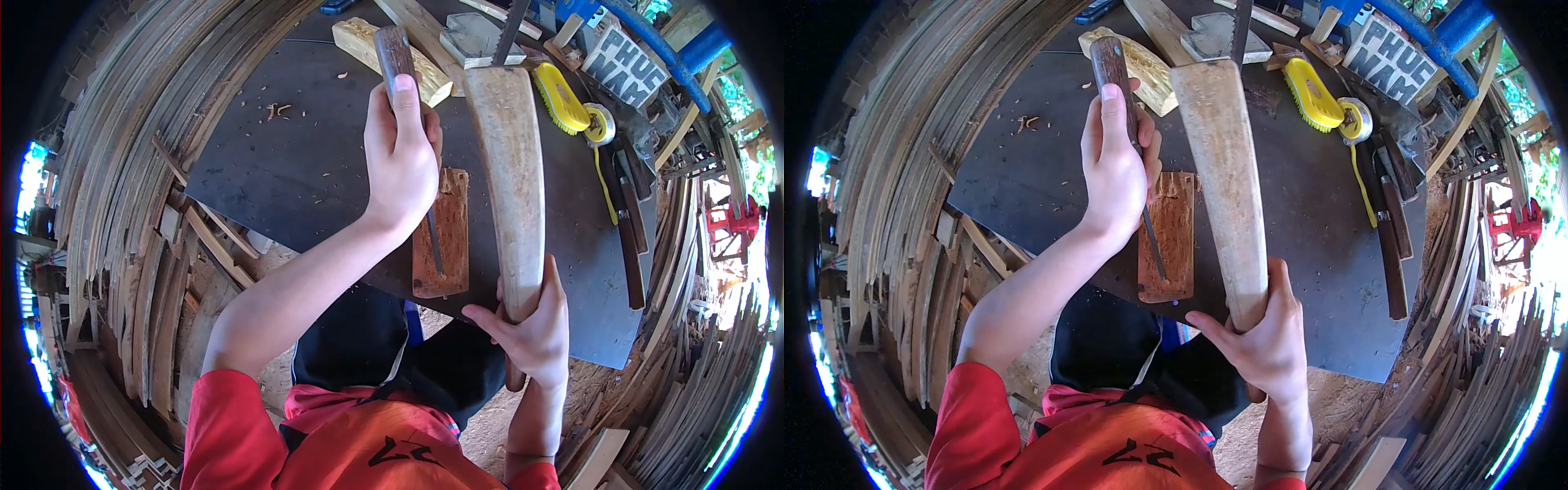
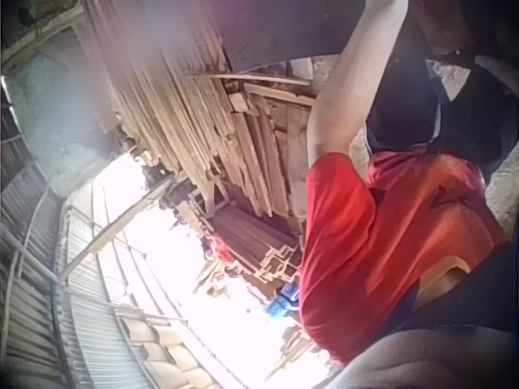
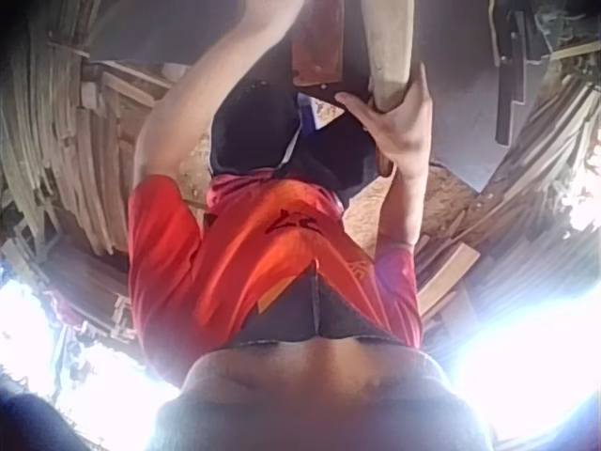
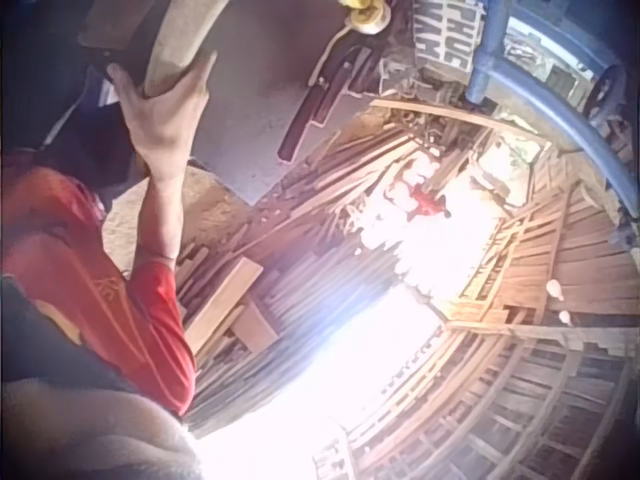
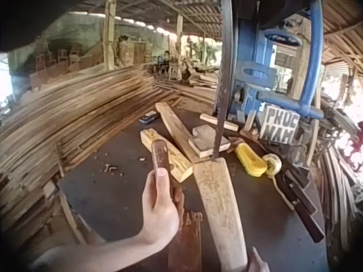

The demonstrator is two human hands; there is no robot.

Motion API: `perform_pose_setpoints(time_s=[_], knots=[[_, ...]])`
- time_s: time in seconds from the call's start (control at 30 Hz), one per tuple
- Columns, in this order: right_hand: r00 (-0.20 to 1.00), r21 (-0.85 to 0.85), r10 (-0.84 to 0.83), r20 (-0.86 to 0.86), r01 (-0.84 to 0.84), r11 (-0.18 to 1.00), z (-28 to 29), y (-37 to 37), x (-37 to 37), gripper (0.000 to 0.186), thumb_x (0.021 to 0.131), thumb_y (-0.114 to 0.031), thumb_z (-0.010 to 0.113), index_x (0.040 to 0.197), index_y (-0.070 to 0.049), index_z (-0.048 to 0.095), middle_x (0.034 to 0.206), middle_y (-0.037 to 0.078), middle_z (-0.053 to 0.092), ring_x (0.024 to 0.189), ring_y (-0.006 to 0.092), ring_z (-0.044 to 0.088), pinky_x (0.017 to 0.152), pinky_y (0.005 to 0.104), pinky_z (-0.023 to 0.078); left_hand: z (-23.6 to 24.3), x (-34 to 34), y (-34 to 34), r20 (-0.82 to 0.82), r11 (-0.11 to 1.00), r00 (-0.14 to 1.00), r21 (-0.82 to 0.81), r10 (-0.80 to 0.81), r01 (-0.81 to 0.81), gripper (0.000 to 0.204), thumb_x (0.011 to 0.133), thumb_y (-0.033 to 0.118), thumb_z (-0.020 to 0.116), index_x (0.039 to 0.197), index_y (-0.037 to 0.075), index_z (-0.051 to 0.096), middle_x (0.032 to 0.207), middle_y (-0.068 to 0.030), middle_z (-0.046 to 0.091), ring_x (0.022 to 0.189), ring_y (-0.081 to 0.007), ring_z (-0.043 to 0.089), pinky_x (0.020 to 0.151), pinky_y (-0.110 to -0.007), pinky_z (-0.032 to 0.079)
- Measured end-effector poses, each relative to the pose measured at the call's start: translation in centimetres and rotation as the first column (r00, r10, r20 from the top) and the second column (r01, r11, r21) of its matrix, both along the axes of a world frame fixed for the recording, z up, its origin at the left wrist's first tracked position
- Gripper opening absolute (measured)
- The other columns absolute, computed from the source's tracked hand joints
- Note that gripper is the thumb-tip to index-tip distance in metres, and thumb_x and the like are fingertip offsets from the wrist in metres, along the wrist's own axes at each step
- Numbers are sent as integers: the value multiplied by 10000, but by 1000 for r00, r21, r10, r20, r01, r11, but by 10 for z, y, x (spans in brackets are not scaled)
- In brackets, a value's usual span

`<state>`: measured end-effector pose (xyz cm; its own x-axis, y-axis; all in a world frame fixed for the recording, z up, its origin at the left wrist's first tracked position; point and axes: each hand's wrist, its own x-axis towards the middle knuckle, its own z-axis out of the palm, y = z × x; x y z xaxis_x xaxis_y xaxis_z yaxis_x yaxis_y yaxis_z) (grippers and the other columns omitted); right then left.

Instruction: Using a chisel and wooden mallet to carve or clear wood, followed by cleaning the piece with a brush.

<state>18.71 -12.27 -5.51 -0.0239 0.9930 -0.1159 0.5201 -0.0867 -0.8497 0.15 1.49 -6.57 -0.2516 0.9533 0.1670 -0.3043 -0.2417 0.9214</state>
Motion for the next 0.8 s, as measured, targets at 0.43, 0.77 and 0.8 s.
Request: perform_pose_setpoints(time_s=[0.43,0.77,0.8], knots=[[985,100,78,155,-94,991,12,4,-16,703,748,-313,923,1198,32,506,992,270,713,1005,414,723,832,417,568,-5,3,-13,115,997,992,44,53,-59,401,1108,452,419,1101,63,515,774,40,449,686,-46,403,629,-222,336],[985,75,81,153,-93,993,11,5,-15,740,722,-337,940,1198,33,511,999,263,716,1013,399,726,841,413,564,-5,15,-28,191,991,975,51,110,-121,387,1115,411,416,1208,48,513,755,40,448,654,-34,414,597,-204,352],[986,53,101,130,-108,993,9,6,-12,744,716,-338,944,1196,33,512,996,258,717,1009,391,728,837,411,563,-5,12,-25,170,992,979,37,111,-118,450,1105,456,405,1265,44,488,756,28,455,579,-42,402,510,-211,339]])
